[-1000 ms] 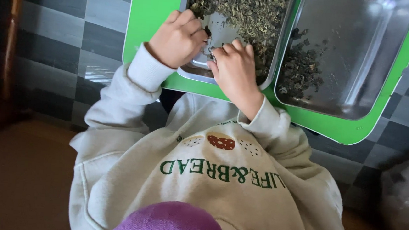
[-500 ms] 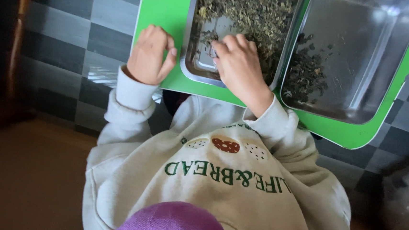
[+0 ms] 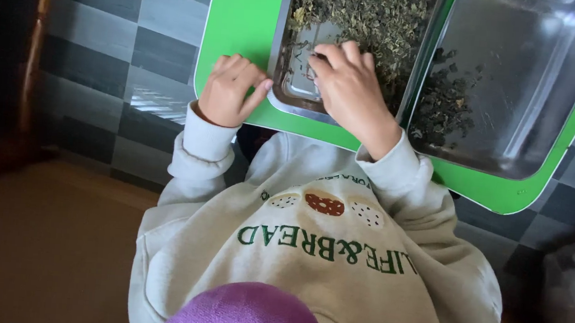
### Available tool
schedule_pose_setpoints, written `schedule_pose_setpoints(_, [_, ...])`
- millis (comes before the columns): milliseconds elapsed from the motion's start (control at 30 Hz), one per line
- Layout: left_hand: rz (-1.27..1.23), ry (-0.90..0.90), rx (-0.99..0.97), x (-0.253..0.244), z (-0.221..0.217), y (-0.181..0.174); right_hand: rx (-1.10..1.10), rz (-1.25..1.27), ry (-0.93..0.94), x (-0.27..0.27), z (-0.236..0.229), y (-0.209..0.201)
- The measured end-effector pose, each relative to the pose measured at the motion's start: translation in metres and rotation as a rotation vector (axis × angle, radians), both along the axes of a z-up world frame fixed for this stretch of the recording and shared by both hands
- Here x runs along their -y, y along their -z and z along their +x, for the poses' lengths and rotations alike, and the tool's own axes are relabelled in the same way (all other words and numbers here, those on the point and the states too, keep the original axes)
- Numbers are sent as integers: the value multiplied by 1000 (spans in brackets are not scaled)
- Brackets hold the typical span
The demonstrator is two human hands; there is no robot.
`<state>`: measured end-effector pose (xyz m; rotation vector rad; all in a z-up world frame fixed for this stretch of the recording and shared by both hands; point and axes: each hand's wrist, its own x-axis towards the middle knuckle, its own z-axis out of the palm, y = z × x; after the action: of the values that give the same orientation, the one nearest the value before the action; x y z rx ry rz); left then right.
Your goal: Sorting dried tea leaves by hand to remove stems and debris into a separate tray compartment.
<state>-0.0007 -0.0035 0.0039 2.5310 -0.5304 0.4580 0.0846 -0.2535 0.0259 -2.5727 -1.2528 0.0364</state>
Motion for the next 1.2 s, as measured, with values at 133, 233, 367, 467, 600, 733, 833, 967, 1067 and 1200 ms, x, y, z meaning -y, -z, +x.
schedule_pose_setpoints(133, [-12, 9, 45, 1, 2, -3, 69, 94, 55, 6, 3, -1])
schedule_pose_setpoints(233, [-38, 23, 68, 6, 4, -8, 59, 111, 66, 5, 2, 3])
schedule_pose_setpoints(367, [-46, 26, 78, 9, 8, -12, 42, 106, 89, 6, 2, 4])
schedule_pose_setpoints(467, [-45, 25, 79, 11, 11, -10, 46, 120, 91, 7, 1, 6])
schedule_pose_setpoints(600, [-36, -5, 67, 13, 18, -6, 35, 162, 116, 7, 3, 12])
schedule_pose_setpoints(733, [-123, 36, 33, 16, 23, -5, 18, 166, 140, 8, 3, 18])
schedule_pose_setpoints(833, [-163, 74, 13, 19, 26, -1, 26, 185, 137, 9, 3, 17])
schedule_pose_setpoints(967, [-196, 105, -10, 19, 28, -2, -5, 191, 143, 10, 4, 21])
schedule_pose_setpoints(1067, [-172, 128, -4, 18, 31, -4, -51, 157, 145, 9, 4, 22])
schedule_pose_setpoints(1200, [-64, 135, 43, 15, 43, 1, -55, 152, 142, 7, 4, 23])
